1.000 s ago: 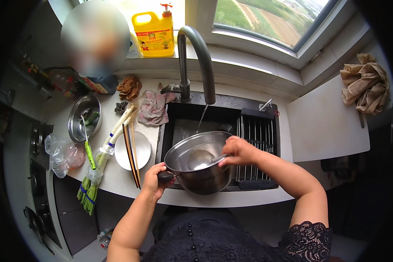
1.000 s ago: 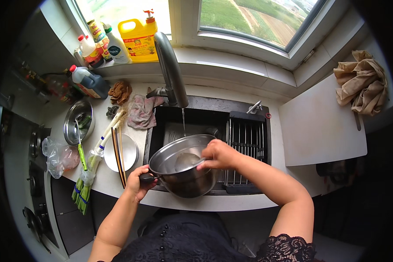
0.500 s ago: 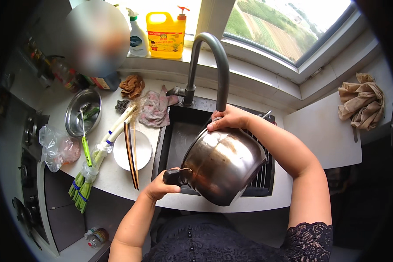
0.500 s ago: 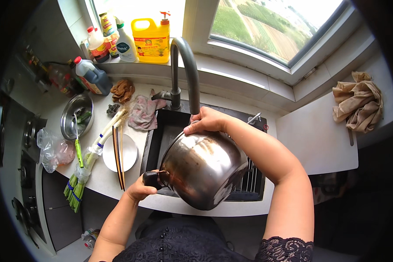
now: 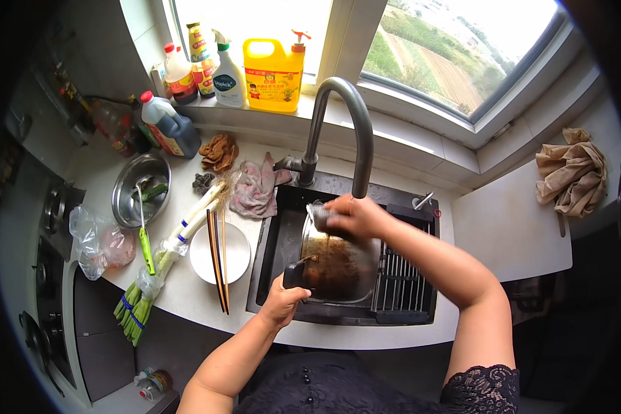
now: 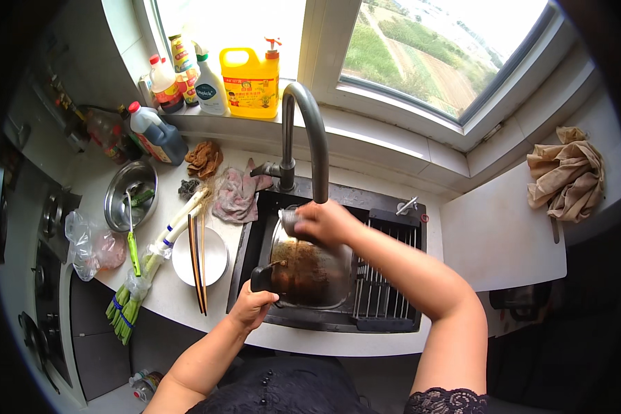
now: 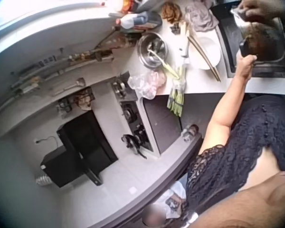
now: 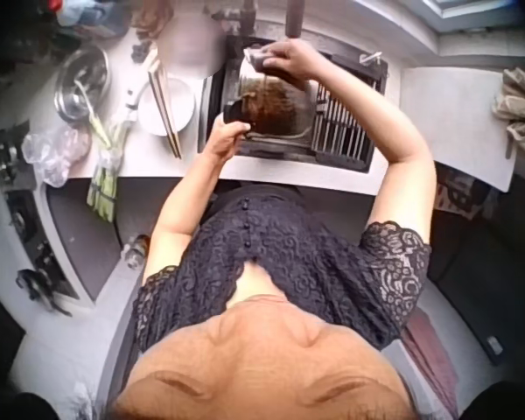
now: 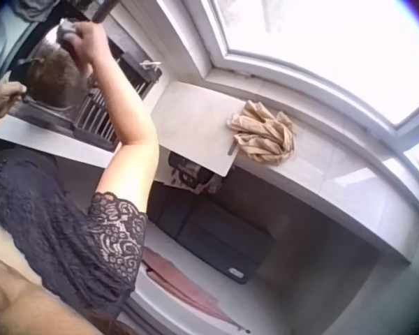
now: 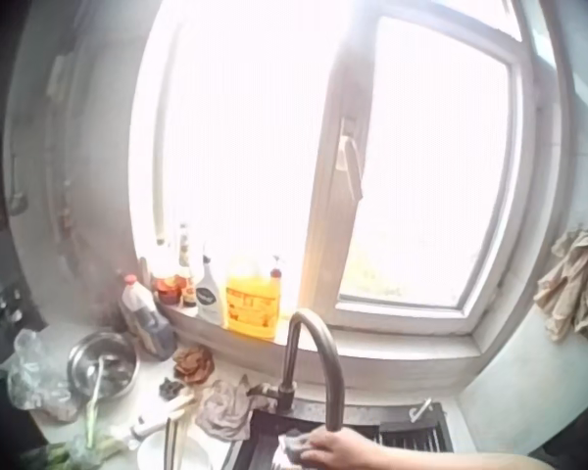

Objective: The person washes a metal pot in the kitchen sink using a sponge and running water. They scrub the interior and exterior surfaces, rinse the pot, and place it on the stovetop. The person then opens a drawer and retrieves a white bowl.

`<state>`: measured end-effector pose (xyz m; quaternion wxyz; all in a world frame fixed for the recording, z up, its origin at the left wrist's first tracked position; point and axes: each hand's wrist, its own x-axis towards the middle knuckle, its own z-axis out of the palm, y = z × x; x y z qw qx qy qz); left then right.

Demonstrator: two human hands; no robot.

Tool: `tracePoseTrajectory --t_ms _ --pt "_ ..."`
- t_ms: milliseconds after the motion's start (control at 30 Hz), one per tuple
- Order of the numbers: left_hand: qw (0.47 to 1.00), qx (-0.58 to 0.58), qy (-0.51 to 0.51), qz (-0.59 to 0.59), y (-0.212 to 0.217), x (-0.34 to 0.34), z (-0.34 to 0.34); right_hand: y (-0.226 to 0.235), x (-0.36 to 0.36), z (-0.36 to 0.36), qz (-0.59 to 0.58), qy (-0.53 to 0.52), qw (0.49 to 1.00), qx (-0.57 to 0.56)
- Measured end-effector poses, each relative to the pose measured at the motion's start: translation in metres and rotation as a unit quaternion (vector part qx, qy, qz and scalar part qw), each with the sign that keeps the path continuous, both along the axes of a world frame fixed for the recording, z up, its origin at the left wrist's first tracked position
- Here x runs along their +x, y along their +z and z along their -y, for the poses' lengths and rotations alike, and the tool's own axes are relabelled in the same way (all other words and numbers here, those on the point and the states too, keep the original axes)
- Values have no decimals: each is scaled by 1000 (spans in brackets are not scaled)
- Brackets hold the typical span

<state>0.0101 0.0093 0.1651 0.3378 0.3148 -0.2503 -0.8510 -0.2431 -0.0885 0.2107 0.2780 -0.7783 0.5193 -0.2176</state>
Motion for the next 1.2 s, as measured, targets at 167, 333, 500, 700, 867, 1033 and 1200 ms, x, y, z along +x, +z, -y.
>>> tracePoseTrajectory --t_ms 167,333,500,700,867,1033,1200 --pt "994 -97 -2 57 1 -7 5 21 36 -65 -126 70 983 -116" --pt "992 -108 0 61 15 -10 -2 -4 18 -27 -154 -87 984 -31" --pt "988 -133 -31 78 21 -15 -7 -57 -21 22 -76 -58 967 235" --pt "987 -140 -18 81 9 -9 -8 -15 31 -42 -229 -72 970 -24" --pt "962 -223 -36 155 6 -5 -11 -5 50 -75 -167 -121 967 -148" --pt "900 -363 -45 238 18 -6 -21 -8 19 -24 -49 -184 982 15" --pt "882 -382 -92 259 44 4 -32 -7 -21 17 104 -173 908 367"
